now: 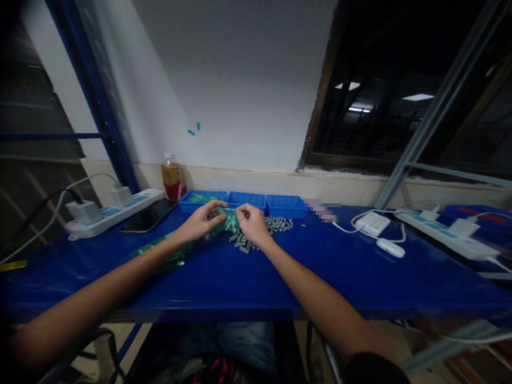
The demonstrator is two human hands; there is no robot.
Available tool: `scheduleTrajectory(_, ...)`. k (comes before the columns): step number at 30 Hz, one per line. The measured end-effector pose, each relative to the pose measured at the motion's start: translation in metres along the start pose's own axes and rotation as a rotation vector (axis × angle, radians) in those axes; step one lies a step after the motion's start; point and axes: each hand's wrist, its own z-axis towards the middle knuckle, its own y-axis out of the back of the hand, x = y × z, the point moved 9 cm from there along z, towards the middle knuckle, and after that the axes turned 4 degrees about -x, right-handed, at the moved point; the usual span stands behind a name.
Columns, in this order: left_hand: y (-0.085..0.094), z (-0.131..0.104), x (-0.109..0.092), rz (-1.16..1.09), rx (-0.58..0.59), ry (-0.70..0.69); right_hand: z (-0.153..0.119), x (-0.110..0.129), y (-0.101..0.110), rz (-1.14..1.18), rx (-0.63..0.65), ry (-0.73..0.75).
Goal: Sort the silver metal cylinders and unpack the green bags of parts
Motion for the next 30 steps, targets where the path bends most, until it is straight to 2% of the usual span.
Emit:
scheduleTrajectory(4,-0.01,0.001,0.017,-0.304,0.044,0.169,0.005,-0.008,0.007,0.067,-0.063,-0.049)
scheduleTrajectory(7,-0.019,0.0,0.019,-0.29,0.121,0.21,0.002,-0.011,0.0,0.087,0.003,-0.087)
scheduleTrajectory(10,-0.018,-0.002,0.012,-0.171,0.131,0.165,-0.002,-0.009,-0.01,0.092,0.096,-0.111)
scheduleTrajectory(13,-0.014,-0.002,0.003,-0.065,0.13,0.082,-0.004,-0.006,-0.013,0.09,0.131,-0.14)
scheduleTrajectory(19,-0.012,-0.005,-0.011,0.093,0.095,-0.058,-0.012,-0.015,-0.021,0.314,0.209,-0.387)
scheduleTrajectory(22,-0.013,-0.006,-0.015,0.152,0.066,-0.085,-0.016,-0.021,-0.027,0.382,0.236,-0.45)
scheduleTrajectory(30,-0.01,-0.004,-0.011,0.101,0.054,-0.047,-0.01,-0.013,-0.024,0.345,0.251,-0.334)
